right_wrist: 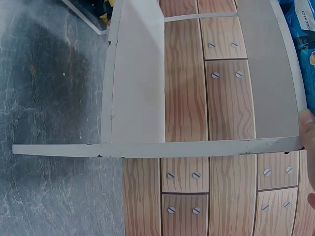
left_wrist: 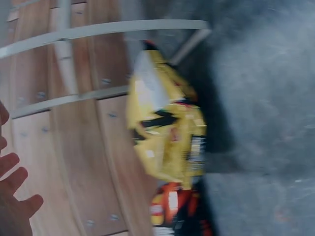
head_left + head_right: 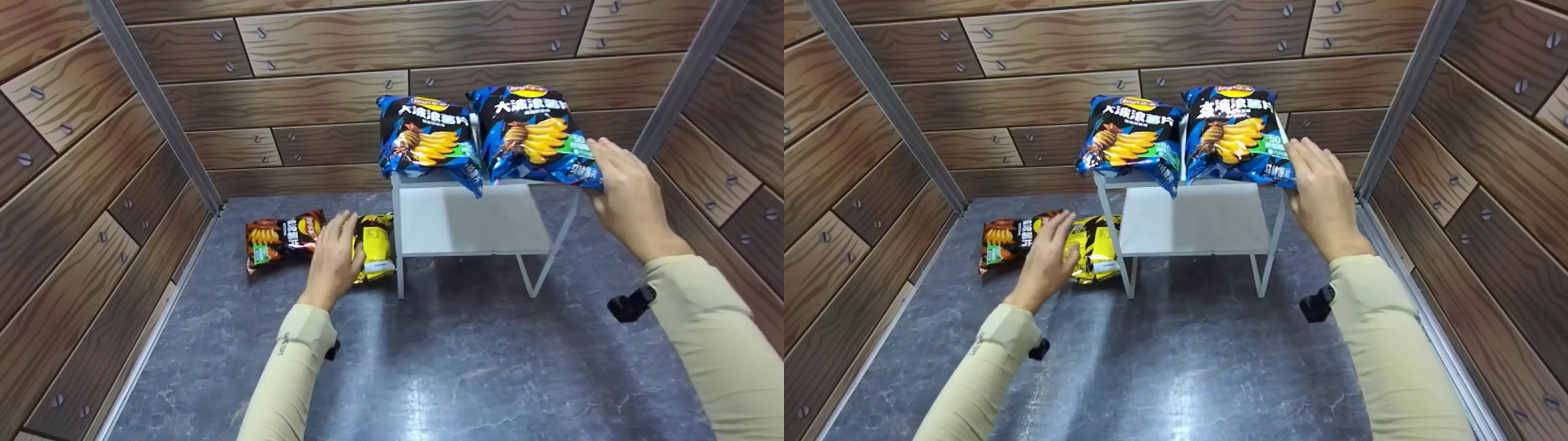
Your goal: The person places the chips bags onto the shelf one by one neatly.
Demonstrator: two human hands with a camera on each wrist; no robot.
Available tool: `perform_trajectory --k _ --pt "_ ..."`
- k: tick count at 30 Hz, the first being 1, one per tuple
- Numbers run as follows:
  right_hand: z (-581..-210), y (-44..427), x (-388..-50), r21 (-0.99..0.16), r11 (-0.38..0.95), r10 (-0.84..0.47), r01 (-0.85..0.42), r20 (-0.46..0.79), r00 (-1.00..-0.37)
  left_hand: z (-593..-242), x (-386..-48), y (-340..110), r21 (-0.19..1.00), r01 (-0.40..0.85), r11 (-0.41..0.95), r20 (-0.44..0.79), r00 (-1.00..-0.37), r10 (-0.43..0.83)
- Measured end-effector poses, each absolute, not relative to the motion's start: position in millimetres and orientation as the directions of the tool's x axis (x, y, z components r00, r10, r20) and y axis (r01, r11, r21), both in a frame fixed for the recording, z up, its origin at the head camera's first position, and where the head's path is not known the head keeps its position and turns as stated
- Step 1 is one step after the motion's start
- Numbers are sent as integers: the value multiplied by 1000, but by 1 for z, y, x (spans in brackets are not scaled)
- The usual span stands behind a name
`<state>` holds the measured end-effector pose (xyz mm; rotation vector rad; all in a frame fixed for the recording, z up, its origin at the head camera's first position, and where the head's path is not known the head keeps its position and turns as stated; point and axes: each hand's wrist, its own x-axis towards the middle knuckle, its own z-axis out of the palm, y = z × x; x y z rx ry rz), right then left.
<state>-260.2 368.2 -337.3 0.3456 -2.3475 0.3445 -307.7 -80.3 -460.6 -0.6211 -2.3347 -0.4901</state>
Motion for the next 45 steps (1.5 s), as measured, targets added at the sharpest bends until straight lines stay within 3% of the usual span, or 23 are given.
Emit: perform_trajectory --k 6,17,29,45 --pt "-338 369 -260 -142 926 -152 -351 710 -687 -490 -311 -80 131 568 813 662 -660 355" --pt "-337 369 -260 -140 929 -150 -344 705 -693 -515 -318 -67 105 509 855 465 -785 410" --pt "-337 368 -259 -149 923 -149 -354 710 -688 -539 -330 -46 153 345 926 275 -915 296" --pt "-337 368 -259 -143 924 -151 -356 717 -681 -564 -340 -44 26 157 987 242 -959 146"
